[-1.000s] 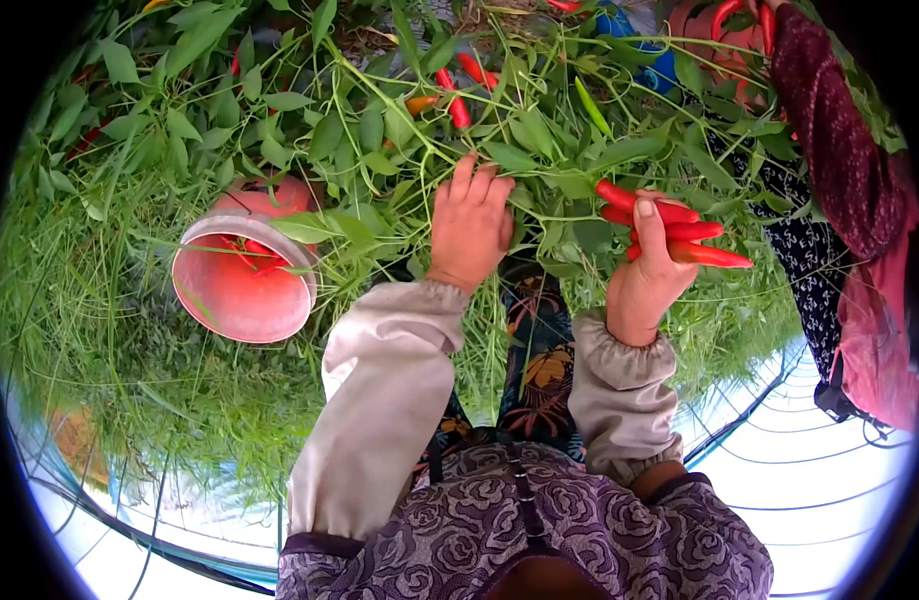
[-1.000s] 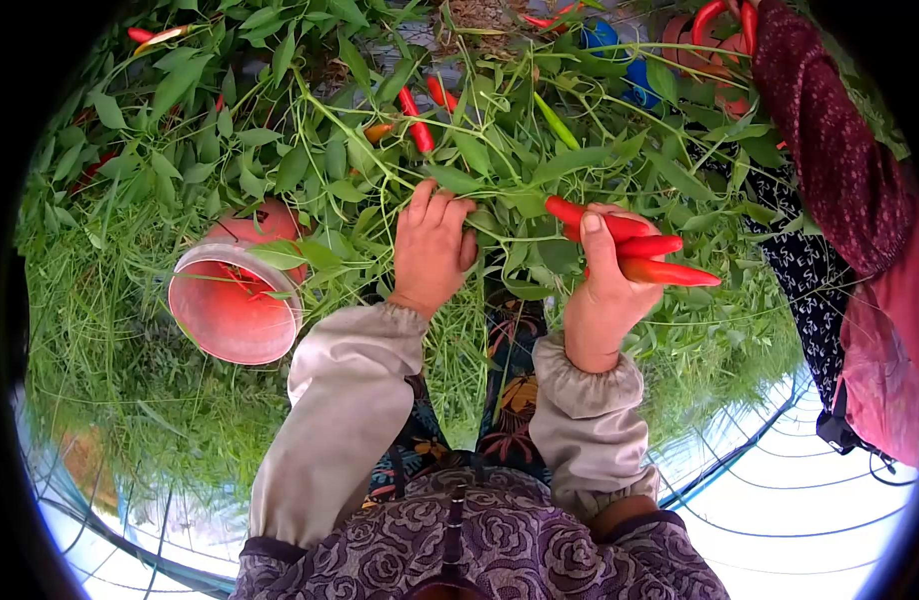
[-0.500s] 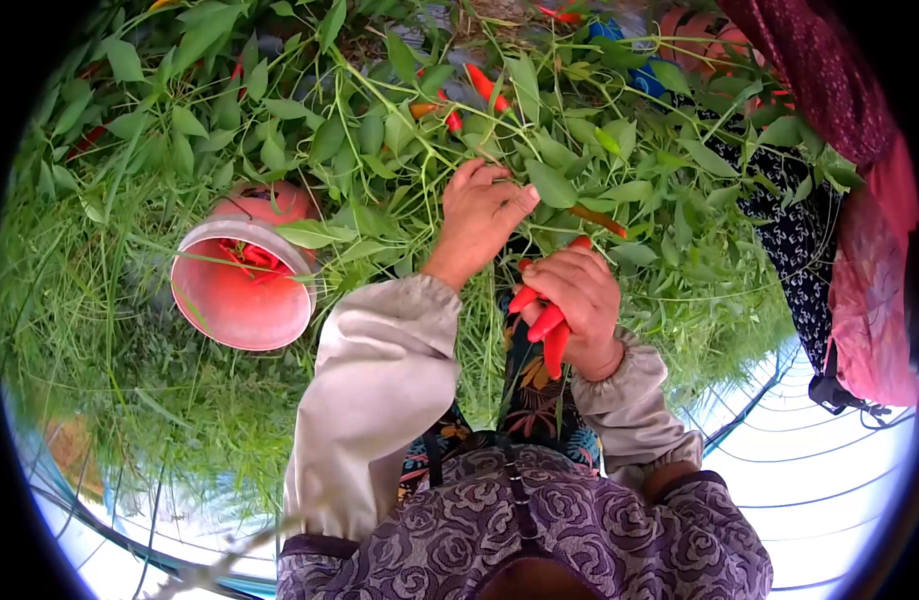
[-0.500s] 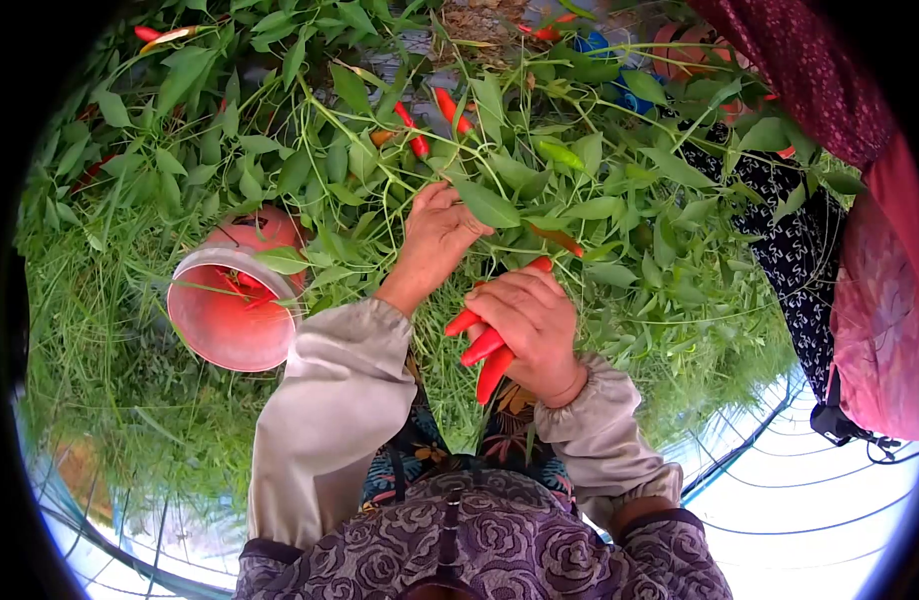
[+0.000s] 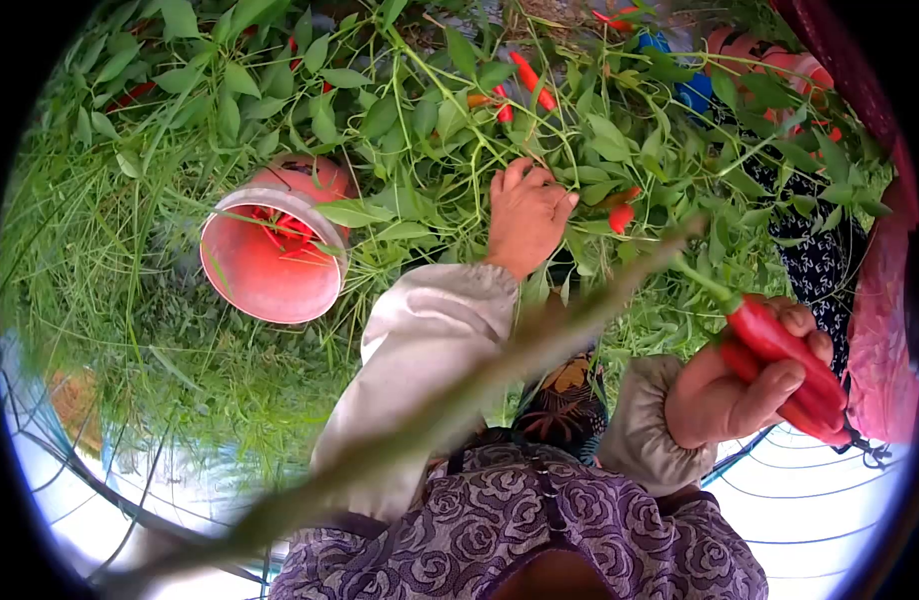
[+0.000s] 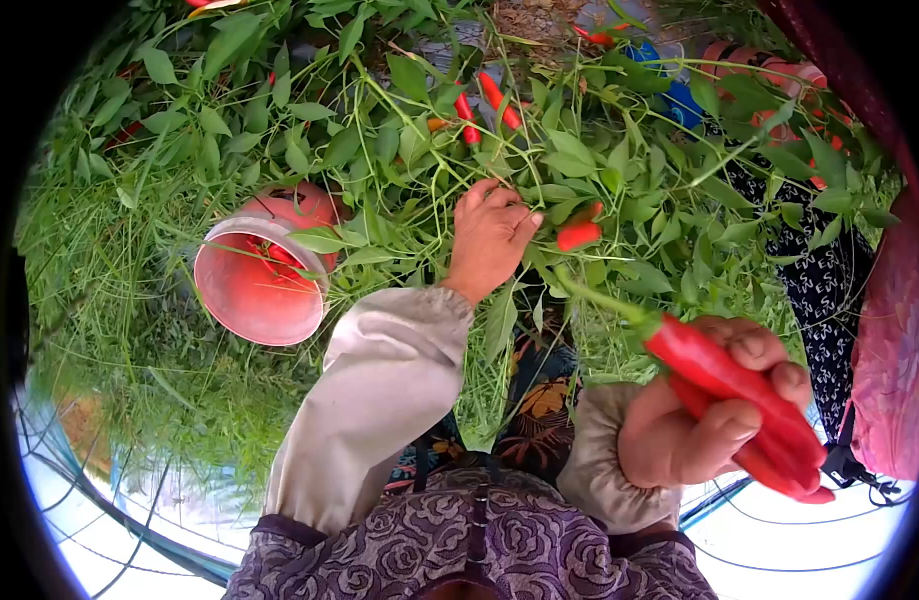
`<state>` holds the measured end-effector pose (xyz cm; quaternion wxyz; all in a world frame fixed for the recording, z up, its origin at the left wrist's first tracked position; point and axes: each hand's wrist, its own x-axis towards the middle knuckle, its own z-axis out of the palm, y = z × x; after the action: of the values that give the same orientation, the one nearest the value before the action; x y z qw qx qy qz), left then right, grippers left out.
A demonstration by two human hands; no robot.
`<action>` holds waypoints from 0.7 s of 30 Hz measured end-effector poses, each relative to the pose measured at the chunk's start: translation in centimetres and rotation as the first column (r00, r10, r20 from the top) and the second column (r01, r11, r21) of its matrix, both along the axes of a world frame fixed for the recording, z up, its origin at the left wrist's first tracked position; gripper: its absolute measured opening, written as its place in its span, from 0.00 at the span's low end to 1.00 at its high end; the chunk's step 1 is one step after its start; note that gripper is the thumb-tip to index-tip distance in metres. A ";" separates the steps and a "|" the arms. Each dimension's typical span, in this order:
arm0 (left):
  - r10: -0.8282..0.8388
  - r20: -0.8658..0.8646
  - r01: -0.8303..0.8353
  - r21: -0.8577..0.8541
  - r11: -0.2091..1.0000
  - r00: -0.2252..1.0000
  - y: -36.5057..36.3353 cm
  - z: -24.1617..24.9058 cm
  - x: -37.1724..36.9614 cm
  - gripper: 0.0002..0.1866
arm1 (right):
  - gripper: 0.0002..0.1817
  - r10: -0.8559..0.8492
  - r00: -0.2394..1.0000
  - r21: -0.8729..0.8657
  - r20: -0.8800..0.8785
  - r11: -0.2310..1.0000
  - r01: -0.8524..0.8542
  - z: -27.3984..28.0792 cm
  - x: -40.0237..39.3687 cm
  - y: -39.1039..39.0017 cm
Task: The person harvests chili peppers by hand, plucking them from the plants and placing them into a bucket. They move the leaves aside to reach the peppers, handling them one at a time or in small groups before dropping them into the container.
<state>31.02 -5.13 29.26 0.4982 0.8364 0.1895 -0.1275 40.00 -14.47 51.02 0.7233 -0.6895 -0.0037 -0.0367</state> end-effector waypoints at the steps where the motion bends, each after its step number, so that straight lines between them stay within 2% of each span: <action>1: -0.008 0.006 0.008 0.004 1.000 1.000 0.1 -0.3 -0.5 0.14 | 0.17 -0.201 0.978 0.042 -0.052 0.978 0.203 -0.4 1.6 -0.1; 3: -0.008 -0.009 0.008 0.000 1.000 1.000 0.2 -0.2 -0.8 0.13 | 0.14 -0.147 0.916 -0.009 -0.374 0.988 0.154 -2.4 4.4 -3.4; 4: -0.039 0.004 0.039 0.016 0.999 0.999 0.1 -0.3 -1.1 0.13 | 0.11 -0.051 0.852 0.153 -0.521 0.977 0.151 -4.2 4.5 -4.7; 5: -0.069 0.026 0.068 0.026 0.997 0.997 0.3 -0.5 -1.2 0.12 | 0.10 -0.173 0.822 0.002 -0.543 0.978 0.208 -5.0 3.7 -3.6; 7: -0.102 0.011 0.101 0.032 0.994 0.995 0.6 0.1 -0.6 0.12 | 0.09 -0.083 0.809 -0.006 -0.582 0.995 0.097 -6.1 1.7 -4.0; 9: -0.116 0.023 0.115 0.041 0.993 0.993 0.5 -0.4 -0.6 0.12 | 0.09 -0.156 0.833 -0.030 -0.531 0.986 0.165 -7.4 -0.2 -5.5; 11: -0.140 0.027 0.139 0.047 0.989 0.990 0.5 -0.3 -0.7 0.11 | 0.09 -0.089 0.733 -0.115 -0.674 0.993 0.015 -7.4 -1.7 -6.4; 12: -0.154 0.029 0.152 0.070 0.986 0.988 0.6 -0.2 -0.4 0.11 | 0.09 -0.095 0.738 -0.119 -0.668 0.993 0.019 -7.8 -2.0 -6.6; 13: -0.155 0.033 0.152 0.068 0.986 0.987 0.6 -0.3 -0.3 0.11 | 0.10 -0.118 0.739 -0.362 -0.664 0.915 -0.179 -8.1 -2.1 -6.4; 14: -0.156 0.038 0.153 0.071 0.986 0.987 0.5 -0.2 -0.4 0.11 | 0.10 -0.141 0.740 -0.565 -0.658 0.742 -0.361 -8.4 -2.3 -6.2; 15: -0.157 0.043 0.154 0.076 0.985 0.987 0.5 -0.2 -0.5 0.11 | 0.10 -0.142 0.739 -0.565 -0.659 0.742 -0.361 -9.2 -2.2 -5.7; 16: -0.159 0.042 0.156 0.076 0.985 0.986 0.5 -0.2 -0.5 0.11 | 0.12 0.053 0.866 -0.741 -0.497 0.493 -0.455 -10.4 -1.7 -4.6; 17: -0.154 0.052 0.149 0.086 0.985 0.987 0.4 -0.2 -0.5 0.11 | 0.14 0.296 0.886 -0.882 -0.356 0.208 -0.424 -11.4 -1.2 -3.7; 18: -0.148 0.064 0.141 0.098 0.985 0.987 0.3 -0.2 -0.4 0.11 | 0.14 0.294 0.887 -0.881 -0.355 0.212 -0.423 -12.4 -0.8 -3.0; 20: -0.156 0.058 0.149 0.106 0.983 0.986 0.4 -0.1 -0.3 0.11 | 0.17 0.348 0.771 -0.843 -0.534 -0.141 -0.520 -14.0 0.0 -2.1; 21: -0.161 0.050 0.155 0.107 0.982 0.986 0.4 0.0 -0.4 0.11 | 0.17 0.346 0.772 -0.843 -0.533 -0.135 -0.521 -14.4 0.0 -2.6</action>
<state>30.62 -4.75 29.25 0.4481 0.8768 0.1141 -0.1322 40.00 -17.06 36.57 0.0191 -0.9417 -0.2091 0.2629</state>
